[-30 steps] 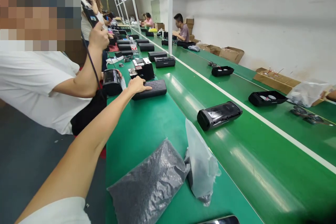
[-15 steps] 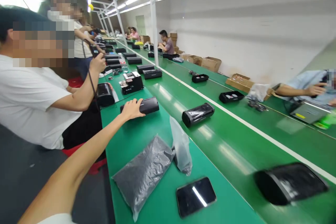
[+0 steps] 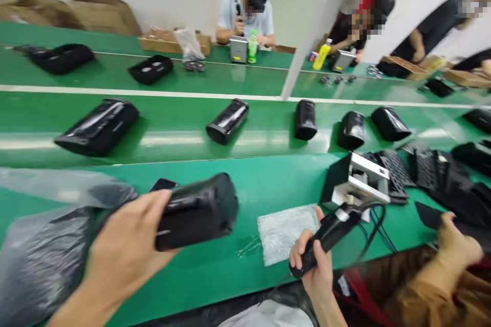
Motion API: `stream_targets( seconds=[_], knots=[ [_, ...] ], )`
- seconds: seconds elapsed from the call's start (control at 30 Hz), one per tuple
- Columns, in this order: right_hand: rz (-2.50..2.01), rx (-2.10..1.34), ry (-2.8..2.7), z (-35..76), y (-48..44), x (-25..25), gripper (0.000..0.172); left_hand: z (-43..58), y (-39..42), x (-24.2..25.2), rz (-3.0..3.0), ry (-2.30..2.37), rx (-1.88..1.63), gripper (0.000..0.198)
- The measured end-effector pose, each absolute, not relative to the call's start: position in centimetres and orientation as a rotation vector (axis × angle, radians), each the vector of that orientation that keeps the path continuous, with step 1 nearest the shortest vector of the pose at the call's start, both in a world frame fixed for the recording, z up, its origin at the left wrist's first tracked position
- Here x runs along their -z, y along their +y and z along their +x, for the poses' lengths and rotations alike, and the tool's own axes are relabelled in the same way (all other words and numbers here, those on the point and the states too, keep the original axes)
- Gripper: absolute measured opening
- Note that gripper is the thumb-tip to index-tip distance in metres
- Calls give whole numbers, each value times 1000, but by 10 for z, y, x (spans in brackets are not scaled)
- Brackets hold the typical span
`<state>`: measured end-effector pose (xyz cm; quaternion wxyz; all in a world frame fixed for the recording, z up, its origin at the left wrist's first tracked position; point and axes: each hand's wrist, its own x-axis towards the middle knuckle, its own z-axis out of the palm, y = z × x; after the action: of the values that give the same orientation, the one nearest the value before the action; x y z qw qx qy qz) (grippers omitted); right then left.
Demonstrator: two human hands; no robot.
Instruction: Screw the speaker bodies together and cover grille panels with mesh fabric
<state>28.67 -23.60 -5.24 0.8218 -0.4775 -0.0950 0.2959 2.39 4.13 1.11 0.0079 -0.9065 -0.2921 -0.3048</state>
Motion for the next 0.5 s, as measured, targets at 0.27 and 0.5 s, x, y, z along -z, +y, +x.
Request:
stream_targets(
  seconds=[0.27,0.5],
  knots=[
    [-1223,263,-508,403,-330,-60,40,242,-78,41,-3133,-131,588,111],
    [-1284,465,-658,478,-295,-80,31,244,-133,58,-3092,-182,442,95]
  ],
)
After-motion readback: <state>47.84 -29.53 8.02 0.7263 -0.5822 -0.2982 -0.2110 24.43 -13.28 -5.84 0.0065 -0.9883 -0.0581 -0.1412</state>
